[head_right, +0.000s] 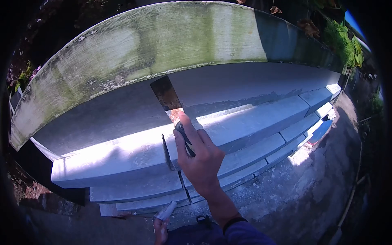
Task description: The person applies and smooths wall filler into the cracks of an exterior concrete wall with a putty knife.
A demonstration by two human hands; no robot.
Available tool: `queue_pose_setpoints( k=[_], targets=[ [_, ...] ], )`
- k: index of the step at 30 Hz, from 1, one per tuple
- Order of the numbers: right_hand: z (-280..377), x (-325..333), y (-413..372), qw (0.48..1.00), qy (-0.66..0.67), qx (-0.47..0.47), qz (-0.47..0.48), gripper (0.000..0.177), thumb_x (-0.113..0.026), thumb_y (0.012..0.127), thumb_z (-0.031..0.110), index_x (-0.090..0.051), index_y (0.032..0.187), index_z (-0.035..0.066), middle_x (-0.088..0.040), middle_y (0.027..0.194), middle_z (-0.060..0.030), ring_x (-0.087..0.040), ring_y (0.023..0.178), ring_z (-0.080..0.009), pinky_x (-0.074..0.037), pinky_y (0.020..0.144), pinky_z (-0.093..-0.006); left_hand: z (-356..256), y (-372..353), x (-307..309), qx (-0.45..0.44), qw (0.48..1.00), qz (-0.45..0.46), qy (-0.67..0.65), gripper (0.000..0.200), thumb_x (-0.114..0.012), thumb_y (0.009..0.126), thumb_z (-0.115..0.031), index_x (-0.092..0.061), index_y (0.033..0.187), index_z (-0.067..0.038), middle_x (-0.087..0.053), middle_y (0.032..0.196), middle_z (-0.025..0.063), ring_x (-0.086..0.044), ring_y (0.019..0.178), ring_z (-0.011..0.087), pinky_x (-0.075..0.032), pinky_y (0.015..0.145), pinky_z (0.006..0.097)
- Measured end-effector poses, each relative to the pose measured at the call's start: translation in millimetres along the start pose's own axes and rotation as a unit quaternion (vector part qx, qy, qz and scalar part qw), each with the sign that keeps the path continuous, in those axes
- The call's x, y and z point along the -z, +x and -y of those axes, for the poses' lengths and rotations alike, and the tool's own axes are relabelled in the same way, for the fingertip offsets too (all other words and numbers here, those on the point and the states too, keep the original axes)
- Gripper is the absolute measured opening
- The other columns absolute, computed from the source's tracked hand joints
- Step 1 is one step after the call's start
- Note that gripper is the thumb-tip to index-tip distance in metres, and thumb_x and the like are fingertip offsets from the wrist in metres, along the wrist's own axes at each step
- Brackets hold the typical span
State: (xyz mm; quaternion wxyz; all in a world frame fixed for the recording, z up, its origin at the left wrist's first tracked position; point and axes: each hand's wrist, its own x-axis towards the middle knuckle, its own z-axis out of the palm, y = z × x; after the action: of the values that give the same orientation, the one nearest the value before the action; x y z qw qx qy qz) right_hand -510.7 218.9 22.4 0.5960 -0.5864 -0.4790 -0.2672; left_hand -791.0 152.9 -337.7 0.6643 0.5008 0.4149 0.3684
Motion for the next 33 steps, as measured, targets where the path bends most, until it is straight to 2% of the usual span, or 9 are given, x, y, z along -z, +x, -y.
queue_pose_setpoints(
  k=[7,17,21,28,30,33],
  targets=[
    [2,8,-2,0.999,-0.006,-0.020,0.025,0.048,-0.076,0.087,0.011,-0.066,0.134,0.018,-0.065,0.073,-0.0048,-0.066,0.059,-0.0164,-0.051,0.051,-0.0339,6,1,1,0.001,1.000,0.008,0.011,0.051,-0.052,0.103,-0.022,-0.041,0.145,0.005,-0.050,0.144,0.0165,-0.045,0.133,0.0275,-0.034,0.112,0.0380],
    [-2,1,0,1.000,-0.001,0.002,0.008,0.048,-0.076,0.086,0.009,-0.066,0.133,0.015,-0.064,0.073,-0.0044,-0.065,0.058,-0.0161,-0.051,0.051,-0.0338,22,-1,8,0.017,0.999,0.017,0.034,0.052,-0.052,0.103,-0.022,-0.041,0.145,0.006,-0.049,0.145,0.0170,-0.044,0.135,0.0278,-0.032,0.114,0.0380],
    [-2,2,1,1.000,0.013,0.000,0.008,0.047,-0.076,0.086,0.009,-0.067,0.132,0.015,-0.064,0.073,-0.0045,-0.065,0.058,-0.0163,-0.051,0.051,-0.0339,5,-2,1,0.013,0.998,0.006,0.056,0.051,-0.052,0.103,-0.022,-0.042,0.145,0.005,-0.051,0.143,0.0163,-0.045,0.134,0.0272,-0.033,0.113,0.0374],
    [1,-2,-2,1.000,0.014,-0.022,0.004,0.044,-0.076,0.087,0.011,-0.069,0.130,0.015,-0.064,0.072,-0.0045,-0.065,0.056,-0.0164,-0.051,0.050,-0.0338,15,-6,6,-0.017,1.000,-0.002,0.022,0.052,-0.052,0.103,-0.022,-0.041,0.146,0.005,-0.051,0.141,0.0168,-0.046,0.133,0.0279,-0.033,0.113,0.0378],
    [4,-5,8,1.000,0.010,-0.002,-0.014,0.044,-0.076,0.087,0.011,-0.069,0.129,0.015,-0.064,0.071,-0.0046,-0.065,0.057,-0.0162,-0.051,0.050,-0.0336,15,1,6,-0.031,0.999,0.005,0.012,0.052,-0.052,0.103,-0.022,-0.041,0.146,0.005,-0.051,0.141,0.0169,-0.046,0.133,0.0281,-0.033,0.113,0.0379],
    [3,-8,8,1.000,0.013,0.003,-0.020,0.043,-0.077,0.087,0.012,-0.069,0.129,0.015,-0.064,0.071,-0.0045,-0.065,0.056,-0.0160,-0.051,0.051,-0.0334,19,6,10,-0.010,1.000,0.018,0.022,0.052,-0.051,0.103,-0.020,-0.040,0.146,0.006,-0.051,0.143,0.0170,-0.046,0.134,0.0280,-0.033,0.114,0.0374]
  ],
)
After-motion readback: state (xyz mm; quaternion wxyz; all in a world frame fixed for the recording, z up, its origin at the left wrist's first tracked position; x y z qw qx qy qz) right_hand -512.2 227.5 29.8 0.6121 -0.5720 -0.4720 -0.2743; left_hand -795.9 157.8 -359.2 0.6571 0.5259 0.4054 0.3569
